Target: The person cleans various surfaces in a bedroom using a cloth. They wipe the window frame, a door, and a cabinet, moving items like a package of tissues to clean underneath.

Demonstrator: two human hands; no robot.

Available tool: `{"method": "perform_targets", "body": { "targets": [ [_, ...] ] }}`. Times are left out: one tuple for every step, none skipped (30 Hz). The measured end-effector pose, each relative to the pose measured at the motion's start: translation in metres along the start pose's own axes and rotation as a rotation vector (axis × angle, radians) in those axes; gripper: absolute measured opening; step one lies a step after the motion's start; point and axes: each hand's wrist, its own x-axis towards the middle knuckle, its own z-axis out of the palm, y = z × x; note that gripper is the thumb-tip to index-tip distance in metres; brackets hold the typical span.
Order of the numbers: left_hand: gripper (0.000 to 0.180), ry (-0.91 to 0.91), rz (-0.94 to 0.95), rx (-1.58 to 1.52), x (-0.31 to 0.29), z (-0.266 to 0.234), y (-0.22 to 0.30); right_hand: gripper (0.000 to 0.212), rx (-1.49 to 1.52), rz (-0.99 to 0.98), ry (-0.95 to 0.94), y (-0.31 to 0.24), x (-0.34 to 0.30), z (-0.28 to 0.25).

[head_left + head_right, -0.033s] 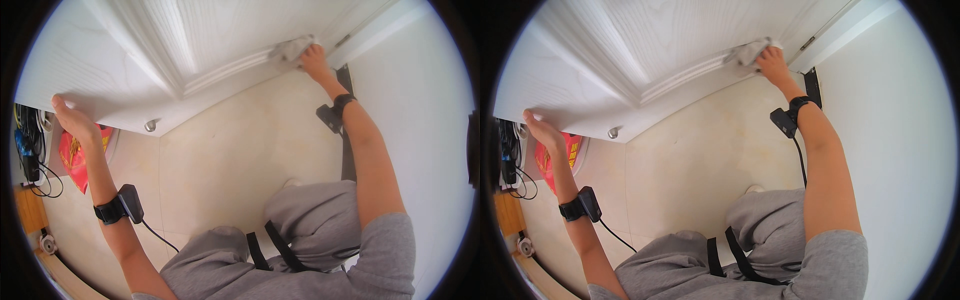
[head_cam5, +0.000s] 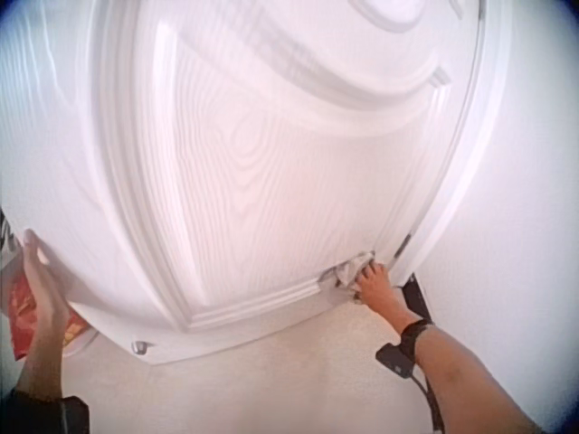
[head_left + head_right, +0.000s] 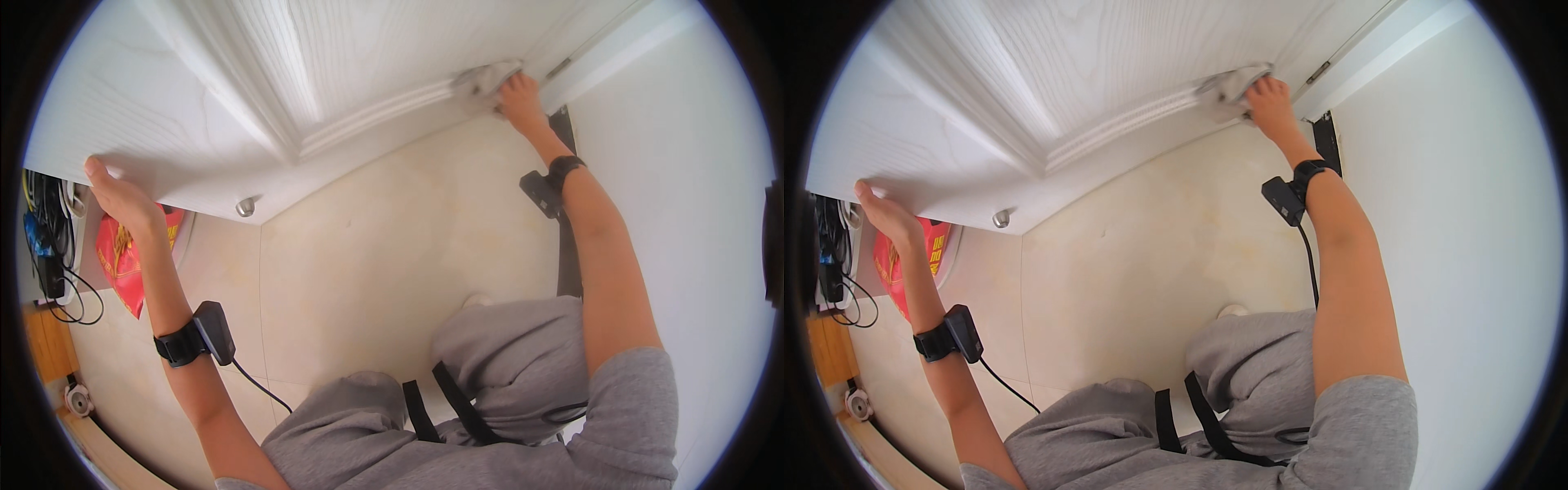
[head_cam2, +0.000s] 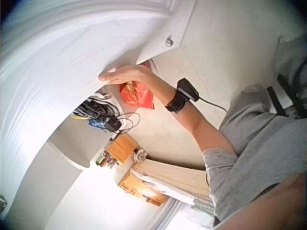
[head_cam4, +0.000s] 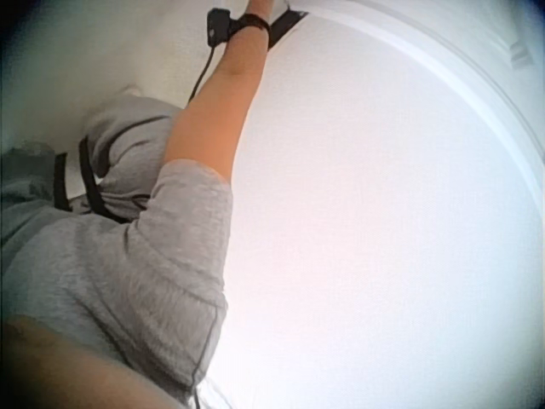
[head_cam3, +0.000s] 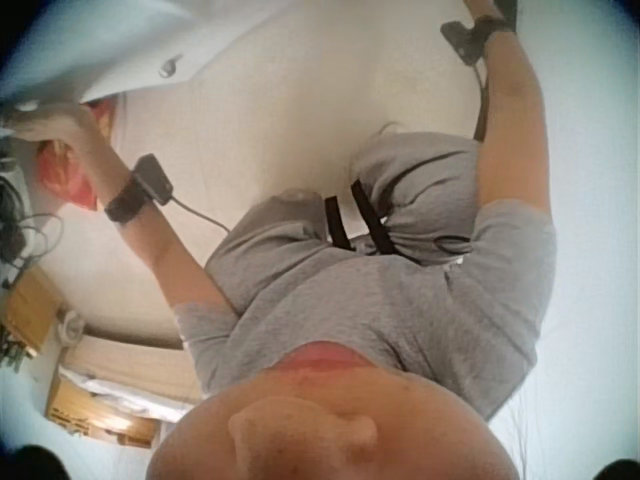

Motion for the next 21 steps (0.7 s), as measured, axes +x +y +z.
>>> {"method": "perform_targets", "body": {
  "targets": [
    [0.067,0.01,0.008,-0.009,0.001,0.002,0.0,0.038,0.099,0.151,0.092,0.011,-0.005,0.005],
    [0.068,0.02,0.003,-0.013,0.003,0.003,0.0,0.041,0.193,0.323,0.162,0.021,-0.008,0.008],
    [0.068,0.035,0.003,-0.019,0.003,0.005,-0.002,0.044,0.308,0.541,0.164,0.03,-0.009,0.01],
    [0.068,0.062,-0.01,-0.028,0.004,0.005,-0.003,0.044,0.559,0.734,0.292,0.036,-0.008,0.012],
    [0.068,0.057,-0.002,-0.04,0.004,0.005,-0.004,0.044,0.834,0.974,0.344,0.039,-0.005,0.012],
    [0.068,0.062,-0.006,-0.056,0.004,0.006,-0.006,0.044,1.109,1.241,0.421,0.039,-0.001,0.012],
    [0.068,0.062,-0.012,-0.07,0.004,0.005,-0.007,0.043,1.272,1.406,0.407,0.035,0.006,0.012],
    [0.067,0.06,-0.016,-0.078,0.004,0.005,-0.008,0.044,1.299,1.389,0.34,0.025,0.013,0.013],
    [0.067,0.055,-0.022,-0.081,0.004,0.005,-0.009,0.044,1.303,1.355,0.318,0.008,0.022,0.016],
    [0.066,0.059,-0.03,-0.086,0.005,0.004,-0.009,0.045,1.292,1.393,0.277,-0.007,0.032,0.017],
    [0.064,0.039,-0.018,-0.102,0.005,0.004,-0.009,0.046,1.16,1.279,0.288,-0.028,0.041,0.017],
    [0.063,0.027,-0.009,-0.12,0.005,0.004,-0.008,0.048,1.019,1.26,0.27,-0.056,0.049,0.017],
    [0.061,0.025,0.002,-0.133,0.005,0.005,-0.008,0.05,0.889,1.237,0.222,-0.084,0.054,0.013],
    [0.06,0.021,0.002,-0.139,0.004,0.005,-0.007,0.052,0.765,1.238,0.164,-0.114,0.056,0.005],
    [0.059,0.027,0.007,-0.142,0.004,0.005,-0.007,0.052,0.821,1.159,0.082,-0.141,0.056,-0.008],
    [0.059,0.032,0.021,-0.145,0.003,0.006,-0.006,0.053,0.869,1.053,0.048,-0.168,0.053,-0.025],
    [0.059,0.029,0.012,-0.148,0.003,0.006,-0.007,0.052,0.868,0.85,0.021,-0.196,0.051,-0.045],
    [0.059,0.026,0.015,-0.147,0.002,0.006,-0.007,0.053,0.981,0.721,-0.048,-0.222,0.051,-0.066],
    [0.059,0.02,0.048,-0.142,0.002,0.005,-0.007,0.049,1.15,0.644,-0.129,-0.246,0.051,-0.09],
    [0.058,0.015,-0.003,-0.121,0.002,0.005,-0.008,0.045,1.207,0.524,-0.131,-0.27,0.053,-0.115],
    [0.058,0.01,-0.023,-0.096,0.003,0.004,-0.009,0.041,1.373,0.352,-0.064,-0.285,0.057,-0.139]
  ]
}}
